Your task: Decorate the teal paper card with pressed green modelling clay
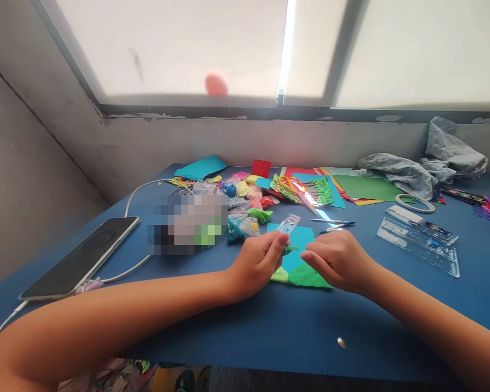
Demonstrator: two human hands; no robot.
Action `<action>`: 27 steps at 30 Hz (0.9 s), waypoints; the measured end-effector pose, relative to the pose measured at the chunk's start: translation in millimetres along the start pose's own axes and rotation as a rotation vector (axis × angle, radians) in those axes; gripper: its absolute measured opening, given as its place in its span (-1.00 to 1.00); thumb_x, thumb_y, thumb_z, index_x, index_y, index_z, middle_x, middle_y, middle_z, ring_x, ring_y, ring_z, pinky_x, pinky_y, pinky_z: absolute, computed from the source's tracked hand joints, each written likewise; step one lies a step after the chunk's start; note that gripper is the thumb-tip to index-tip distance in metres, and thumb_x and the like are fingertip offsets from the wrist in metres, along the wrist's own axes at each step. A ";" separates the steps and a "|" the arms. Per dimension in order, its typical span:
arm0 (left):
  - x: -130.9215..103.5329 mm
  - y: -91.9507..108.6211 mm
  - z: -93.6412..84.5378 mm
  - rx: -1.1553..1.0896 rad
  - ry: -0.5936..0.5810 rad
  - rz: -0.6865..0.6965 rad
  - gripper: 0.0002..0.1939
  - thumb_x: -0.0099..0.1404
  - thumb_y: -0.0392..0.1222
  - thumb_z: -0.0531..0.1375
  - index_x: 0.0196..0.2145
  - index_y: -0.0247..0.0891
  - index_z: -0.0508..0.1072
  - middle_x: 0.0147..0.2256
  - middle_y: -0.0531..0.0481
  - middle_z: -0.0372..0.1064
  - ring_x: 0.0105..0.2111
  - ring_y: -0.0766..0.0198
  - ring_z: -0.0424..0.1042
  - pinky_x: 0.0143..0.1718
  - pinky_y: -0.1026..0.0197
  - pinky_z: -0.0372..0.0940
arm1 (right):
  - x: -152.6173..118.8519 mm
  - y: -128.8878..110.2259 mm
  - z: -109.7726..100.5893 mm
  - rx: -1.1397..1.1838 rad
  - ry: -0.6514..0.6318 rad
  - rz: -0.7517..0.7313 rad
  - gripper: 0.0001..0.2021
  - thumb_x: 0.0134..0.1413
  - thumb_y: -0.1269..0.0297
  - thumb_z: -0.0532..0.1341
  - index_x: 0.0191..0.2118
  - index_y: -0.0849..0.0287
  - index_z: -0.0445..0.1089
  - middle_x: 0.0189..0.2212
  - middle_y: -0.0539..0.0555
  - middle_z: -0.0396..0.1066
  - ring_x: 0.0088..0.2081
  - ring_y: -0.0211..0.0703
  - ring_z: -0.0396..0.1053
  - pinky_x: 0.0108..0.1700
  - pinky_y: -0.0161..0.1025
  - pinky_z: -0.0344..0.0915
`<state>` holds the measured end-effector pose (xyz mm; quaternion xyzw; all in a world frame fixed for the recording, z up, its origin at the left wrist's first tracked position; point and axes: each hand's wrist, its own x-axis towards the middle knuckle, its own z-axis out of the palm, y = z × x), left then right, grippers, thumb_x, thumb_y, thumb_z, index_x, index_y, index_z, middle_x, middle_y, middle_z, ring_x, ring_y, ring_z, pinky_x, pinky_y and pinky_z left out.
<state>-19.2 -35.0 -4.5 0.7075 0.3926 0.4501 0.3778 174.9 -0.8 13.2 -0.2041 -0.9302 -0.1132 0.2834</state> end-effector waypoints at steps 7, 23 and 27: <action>-2.1 0.9 -3.3 0.256 -0.117 0.120 -0.42 0.42 0.26 -0.15 -0.19 -0.25 0.44 -0.40 -0.02 0.47 -0.42 0.26 0.41 -0.36 0.24 0.27 | 4.4 -17.3 6.6 -0.032 0.126 0.002 -0.61 0.38 0.04 -0.03 -0.31 0.20 0.35 -0.67 -0.03 0.35 -0.65 -0.30 0.24 -0.54 -0.32 0.00; -5.2 -1.6 -2.2 0.543 -0.368 0.671 -0.73 0.45 -0.24 -0.04 -0.14 -0.33 0.44 -0.13 -0.18 0.51 -0.14 0.17 0.48 -0.11 0.15 0.34 | 3.6 95.1 -74.9 -0.492 -0.497 1.437 -0.66 0.18 0.31 -0.07 -0.55 0.21 0.29 -0.48 0.21 0.35 -0.45 -0.08 0.30 -0.44 -0.23 0.08; -7.5 -4.9 1.1 0.655 -0.396 0.821 -0.74 0.44 -0.30 -0.02 -0.14 -0.32 0.45 -0.12 -0.12 0.54 -0.11 0.18 0.49 -0.05 0.09 0.27 | -16.0 111.1 -79.2 -0.389 -0.717 1.575 -0.69 0.21 0.23 0.03 -0.51 0.20 0.34 -0.46 0.16 0.35 -0.37 -0.05 0.35 -0.33 -0.18 0.19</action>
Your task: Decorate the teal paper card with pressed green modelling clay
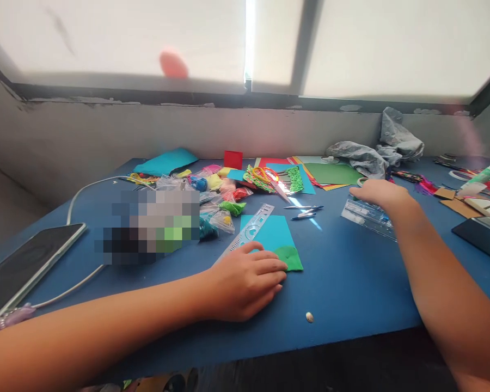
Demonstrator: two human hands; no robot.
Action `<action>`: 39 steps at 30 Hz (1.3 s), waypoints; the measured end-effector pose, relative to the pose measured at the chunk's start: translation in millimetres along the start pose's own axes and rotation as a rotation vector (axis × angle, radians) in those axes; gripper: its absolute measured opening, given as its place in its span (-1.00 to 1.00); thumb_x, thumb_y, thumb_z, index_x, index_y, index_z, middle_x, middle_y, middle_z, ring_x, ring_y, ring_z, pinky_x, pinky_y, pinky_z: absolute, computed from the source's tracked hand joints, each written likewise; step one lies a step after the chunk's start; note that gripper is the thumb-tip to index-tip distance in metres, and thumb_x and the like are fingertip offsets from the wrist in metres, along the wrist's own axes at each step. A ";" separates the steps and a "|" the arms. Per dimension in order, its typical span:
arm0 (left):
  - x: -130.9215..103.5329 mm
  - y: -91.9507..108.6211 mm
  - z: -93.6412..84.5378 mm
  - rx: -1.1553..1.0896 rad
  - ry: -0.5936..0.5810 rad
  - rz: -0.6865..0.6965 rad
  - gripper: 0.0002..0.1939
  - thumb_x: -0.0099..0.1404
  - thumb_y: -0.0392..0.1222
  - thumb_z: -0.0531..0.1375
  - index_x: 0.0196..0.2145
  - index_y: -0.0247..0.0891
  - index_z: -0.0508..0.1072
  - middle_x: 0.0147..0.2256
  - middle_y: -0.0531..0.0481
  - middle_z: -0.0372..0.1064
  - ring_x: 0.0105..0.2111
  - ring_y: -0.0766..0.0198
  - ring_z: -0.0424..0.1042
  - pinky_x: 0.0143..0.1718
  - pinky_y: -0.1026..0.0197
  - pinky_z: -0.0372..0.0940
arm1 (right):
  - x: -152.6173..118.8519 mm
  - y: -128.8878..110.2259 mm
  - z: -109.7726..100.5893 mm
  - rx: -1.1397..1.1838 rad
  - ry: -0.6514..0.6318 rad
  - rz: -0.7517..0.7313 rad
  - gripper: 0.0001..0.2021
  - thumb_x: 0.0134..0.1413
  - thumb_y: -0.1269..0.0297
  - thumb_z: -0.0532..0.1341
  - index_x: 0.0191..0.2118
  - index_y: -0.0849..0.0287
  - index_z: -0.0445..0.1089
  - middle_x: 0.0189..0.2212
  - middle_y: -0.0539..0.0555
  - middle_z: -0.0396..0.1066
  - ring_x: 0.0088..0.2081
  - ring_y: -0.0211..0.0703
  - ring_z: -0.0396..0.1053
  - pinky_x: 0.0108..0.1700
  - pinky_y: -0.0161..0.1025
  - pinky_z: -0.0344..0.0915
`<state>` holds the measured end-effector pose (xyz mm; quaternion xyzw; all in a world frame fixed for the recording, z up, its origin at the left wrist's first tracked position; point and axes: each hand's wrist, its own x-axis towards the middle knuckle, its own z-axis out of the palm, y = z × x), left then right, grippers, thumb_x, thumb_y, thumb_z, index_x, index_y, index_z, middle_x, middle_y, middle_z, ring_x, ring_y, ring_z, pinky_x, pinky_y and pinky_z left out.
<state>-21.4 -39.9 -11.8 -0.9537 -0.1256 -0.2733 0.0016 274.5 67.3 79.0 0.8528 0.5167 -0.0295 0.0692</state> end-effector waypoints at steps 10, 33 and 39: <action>-1.6 -3.5 3.8 0.008 0.006 -0.111 -0.73 0.43 -0.30 -0.02 -0.21 -0.33 0.48 -0.15 -0.12 0.55 -0.12 0.17 0.50 -0.11 0.10 0.29 | 2.3 2.8 -1.7 0.015 0.156 -0.029 -0.57 0.25 0.03 0.00 -0.52 0.17 0.32 -0.51 0.22 0.34 -0.35 0.08 0.36 -0.34 -0.10 0.21; -0.2 -8.9 0.7 -0.122 0.248 -0.611 -0.77 0.42 -0.16 -0.03 -0.18 -0.25 0.39 -0.24 -0.08 0.46 -0.22 0.20 0.45 -0.13 0.16 0.36 | -65.0 -62.9 60.3 0.701 0.193 -1.351 -0.70 0.27 0.23 -0.02 -0.45 0.16 0.30 -0.62 -0.05 0.27 -0.56 -0.31 0.19 -0.44 -0.34 0.14; -1.2 -11.3 5.0 -0.125 0.284 -0.608 -0.74 0.39 -0.02 0.07 -0.18 -0.26 0.39 -0.27 -0.07 0.47 -0.26 0.20 0.46 -0.15 0.17 0.37 | -100.7 -69.4 69.4 0.749 0.023 -1.381 -0.67 0.28 0.16 0.00 -0.50 0.15 0.20 -0.61 -0.08 0.21 -0.56 -0.34 0.13 -0.47 -0.35 0.07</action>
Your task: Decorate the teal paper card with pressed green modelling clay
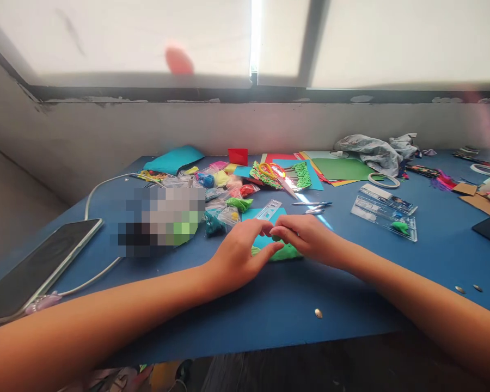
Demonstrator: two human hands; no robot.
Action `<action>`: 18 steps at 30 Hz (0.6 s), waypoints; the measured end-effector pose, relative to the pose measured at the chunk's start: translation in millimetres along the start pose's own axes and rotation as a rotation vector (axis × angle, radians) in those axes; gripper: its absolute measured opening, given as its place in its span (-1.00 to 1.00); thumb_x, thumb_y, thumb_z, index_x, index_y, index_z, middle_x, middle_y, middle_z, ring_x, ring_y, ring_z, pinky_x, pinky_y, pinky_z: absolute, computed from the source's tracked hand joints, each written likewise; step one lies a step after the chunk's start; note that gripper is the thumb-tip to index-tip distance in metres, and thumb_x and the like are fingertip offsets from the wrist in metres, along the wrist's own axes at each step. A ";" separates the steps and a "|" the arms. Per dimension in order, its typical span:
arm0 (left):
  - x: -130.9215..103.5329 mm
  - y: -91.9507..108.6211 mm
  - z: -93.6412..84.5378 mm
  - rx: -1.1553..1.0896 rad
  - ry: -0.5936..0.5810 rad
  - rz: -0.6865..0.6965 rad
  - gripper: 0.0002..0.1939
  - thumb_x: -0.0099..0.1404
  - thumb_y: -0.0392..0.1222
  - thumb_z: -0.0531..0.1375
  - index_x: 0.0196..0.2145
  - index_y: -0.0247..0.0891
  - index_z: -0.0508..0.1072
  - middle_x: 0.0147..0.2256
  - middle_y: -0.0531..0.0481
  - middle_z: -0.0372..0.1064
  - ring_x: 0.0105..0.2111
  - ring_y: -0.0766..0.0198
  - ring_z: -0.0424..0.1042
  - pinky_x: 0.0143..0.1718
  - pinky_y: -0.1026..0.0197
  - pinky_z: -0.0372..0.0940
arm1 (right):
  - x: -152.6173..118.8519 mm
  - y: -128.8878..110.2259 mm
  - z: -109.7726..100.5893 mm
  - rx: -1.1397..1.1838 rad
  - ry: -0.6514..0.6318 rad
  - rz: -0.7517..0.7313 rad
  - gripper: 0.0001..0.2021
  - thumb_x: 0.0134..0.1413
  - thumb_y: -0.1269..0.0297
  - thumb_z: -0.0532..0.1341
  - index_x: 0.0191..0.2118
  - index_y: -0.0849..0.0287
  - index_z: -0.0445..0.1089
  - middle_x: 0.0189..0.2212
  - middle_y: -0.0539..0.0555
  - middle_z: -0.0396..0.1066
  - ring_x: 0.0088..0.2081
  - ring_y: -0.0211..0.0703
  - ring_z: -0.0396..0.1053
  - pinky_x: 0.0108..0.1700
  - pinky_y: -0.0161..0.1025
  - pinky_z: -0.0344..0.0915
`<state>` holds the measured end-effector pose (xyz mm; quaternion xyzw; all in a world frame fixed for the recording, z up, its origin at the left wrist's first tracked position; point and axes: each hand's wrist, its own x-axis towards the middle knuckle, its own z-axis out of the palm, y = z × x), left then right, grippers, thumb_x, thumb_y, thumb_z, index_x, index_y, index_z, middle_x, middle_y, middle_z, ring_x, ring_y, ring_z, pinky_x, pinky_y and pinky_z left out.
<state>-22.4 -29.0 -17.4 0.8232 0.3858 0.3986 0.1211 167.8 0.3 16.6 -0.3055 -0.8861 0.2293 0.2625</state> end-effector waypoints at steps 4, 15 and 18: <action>1.1 -4.2 1.3 0.028 0.047 -0.033 -0.79 0.39 -0.07 0.07 -0.26 -0.23 0.41 -0.39 0.02 0.46 -0.39 0.28 0.43 -0.27 0.24 0.36 | -1.8 -4.5 6.1 0.226 -0.015 0.118 -0.80 0.23 0.17 0.09 -0.34 0.17 0.32 -0.55 -0.07 0.27 -0.52 -0.33 0.19 -0.48 -0.36 0.14; 6.1 -0.3 -7.3 0.087 -0.068 0.026 -0.69 0.41 -0.06 -0.05 -0.30 -0.25 0.40 -0.39 -0.03 0.45 -0.37 0.25 0.43 -0.29 0.22 0.32 | -1.0 -4.2 -0.7 0.235 -0.045 0.179 -0.70 0.27 0.21 0.03 -0.47 0.17 0.28 -0.62 -0.07 0.29 -0.57 -0.34 0.24 -0.47 -0.34 0.21; 6.1 1.1 -8.9 0.040 -0.050 -0.033 -0.67 0.43 -0.03 -0.09 -0.22 -0.25 0.38 -0.32 -0.05 0.45 -0.33 0.24 0.43 -0.25 0.21 0.34 | -1.7 -3.2 0.9 0.227 -0.025 0.114 -0.89 0.18 0.29 0.13 -0.35 0.16 0.34 -0.50 -0.04 0.39 -0.47 -0.31 0.33 -0.40 -0.33 0.29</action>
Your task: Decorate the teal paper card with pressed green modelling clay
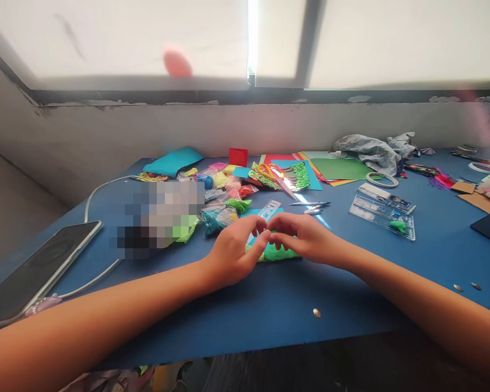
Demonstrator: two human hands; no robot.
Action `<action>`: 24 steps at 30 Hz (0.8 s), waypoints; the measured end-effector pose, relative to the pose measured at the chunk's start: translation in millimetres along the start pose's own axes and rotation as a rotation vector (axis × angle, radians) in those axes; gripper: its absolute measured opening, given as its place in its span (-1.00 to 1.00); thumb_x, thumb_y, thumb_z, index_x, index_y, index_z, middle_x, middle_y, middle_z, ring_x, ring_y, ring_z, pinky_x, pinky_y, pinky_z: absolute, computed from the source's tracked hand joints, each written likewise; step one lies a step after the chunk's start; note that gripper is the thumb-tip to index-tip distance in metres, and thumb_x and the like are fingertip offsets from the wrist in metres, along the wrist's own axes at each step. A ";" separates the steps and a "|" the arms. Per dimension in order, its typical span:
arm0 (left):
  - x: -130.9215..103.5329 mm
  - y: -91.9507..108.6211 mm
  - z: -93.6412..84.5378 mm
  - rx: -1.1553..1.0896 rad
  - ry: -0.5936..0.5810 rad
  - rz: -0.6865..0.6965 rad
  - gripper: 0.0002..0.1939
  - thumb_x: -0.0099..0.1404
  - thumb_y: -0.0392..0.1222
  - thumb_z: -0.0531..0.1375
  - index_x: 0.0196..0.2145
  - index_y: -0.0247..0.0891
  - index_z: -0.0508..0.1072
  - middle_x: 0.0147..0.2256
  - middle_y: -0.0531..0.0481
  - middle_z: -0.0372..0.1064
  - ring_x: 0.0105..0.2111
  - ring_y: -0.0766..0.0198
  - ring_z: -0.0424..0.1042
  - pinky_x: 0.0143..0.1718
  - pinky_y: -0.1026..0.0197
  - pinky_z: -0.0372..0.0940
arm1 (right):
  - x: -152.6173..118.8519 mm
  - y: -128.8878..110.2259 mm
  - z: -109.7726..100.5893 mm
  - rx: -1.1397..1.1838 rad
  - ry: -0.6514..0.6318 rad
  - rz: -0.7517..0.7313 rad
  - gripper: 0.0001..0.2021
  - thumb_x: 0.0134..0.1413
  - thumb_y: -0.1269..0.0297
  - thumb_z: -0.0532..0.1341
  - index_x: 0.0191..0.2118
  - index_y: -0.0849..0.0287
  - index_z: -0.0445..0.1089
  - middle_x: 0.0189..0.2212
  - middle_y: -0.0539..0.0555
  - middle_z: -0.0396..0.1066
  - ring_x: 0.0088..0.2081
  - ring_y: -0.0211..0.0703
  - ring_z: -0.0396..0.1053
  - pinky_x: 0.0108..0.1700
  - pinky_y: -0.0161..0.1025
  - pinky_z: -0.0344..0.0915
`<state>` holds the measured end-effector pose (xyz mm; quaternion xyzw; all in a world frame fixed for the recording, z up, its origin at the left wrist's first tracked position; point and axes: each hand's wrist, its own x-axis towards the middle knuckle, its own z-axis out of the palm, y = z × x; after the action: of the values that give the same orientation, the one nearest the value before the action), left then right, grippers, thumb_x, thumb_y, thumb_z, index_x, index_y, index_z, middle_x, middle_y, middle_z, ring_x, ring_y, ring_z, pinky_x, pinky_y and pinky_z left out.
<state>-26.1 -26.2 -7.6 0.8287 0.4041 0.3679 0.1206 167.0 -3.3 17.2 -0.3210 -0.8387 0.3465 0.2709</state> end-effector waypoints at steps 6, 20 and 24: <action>0.4 -3.0 3.0 -0.050 0.051 -0.029 -0.69 0.43 -0.04 -0.10 -0.15 -0.26 0.33 -0.24 -0.08 0.44 -0.25 0.21 0.43 -0.18 0.17 0.36 | 0.0 0.4 -4.3 0.086 0.055 -0.023 -0.85 0.17 0.24 0.16 -0.19 0.15 0.39 -0.40 0.01 0.49 -0.34 -0.21 0.47 -0.27 -0.25 0.39; 0.9 -0.2 1.9 -0.049 0.038 0.007 -0.72 0.44 -0.12 -0.11 -0.21 -0.27 0.34 -0.29 -0.06 0.43 -0.27 0.23 0.43 -0.18 0.21 0.33 | -0.4 0.2 -2.1 0.083 0.038 -0.019 -0.92 0.10 0.38 0.13 -0.36 0.11 0.17 -0.55 -0.13 0.20 -0.53 -0.34 0.22 -0.47 -0.36 0.20; 1.0 -0.2 2.1 -0.032 -0.015 0.005 -0.68 0.44 -0.07 -0.11 -0.23 -0.26 0.36 -0.33 -0.03 0.42 -0.33 0.23 0.41 -0.25 0.21 0.32 | 0.0 8.2 -1.2 0.003 0.019 -0.052 -0.94 0.11 0.42 0.10 -0.32 0.13 0.21 -0.54 -0.11 0.27 -0.52 -0.34 0.25 -0.46 -0.38 0.17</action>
<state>-24.3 -25.1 -8.7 0.8305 0.3954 0.3682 0.1359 170.7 1.7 11.7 -0.3021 -0.8436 0.3376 0.2882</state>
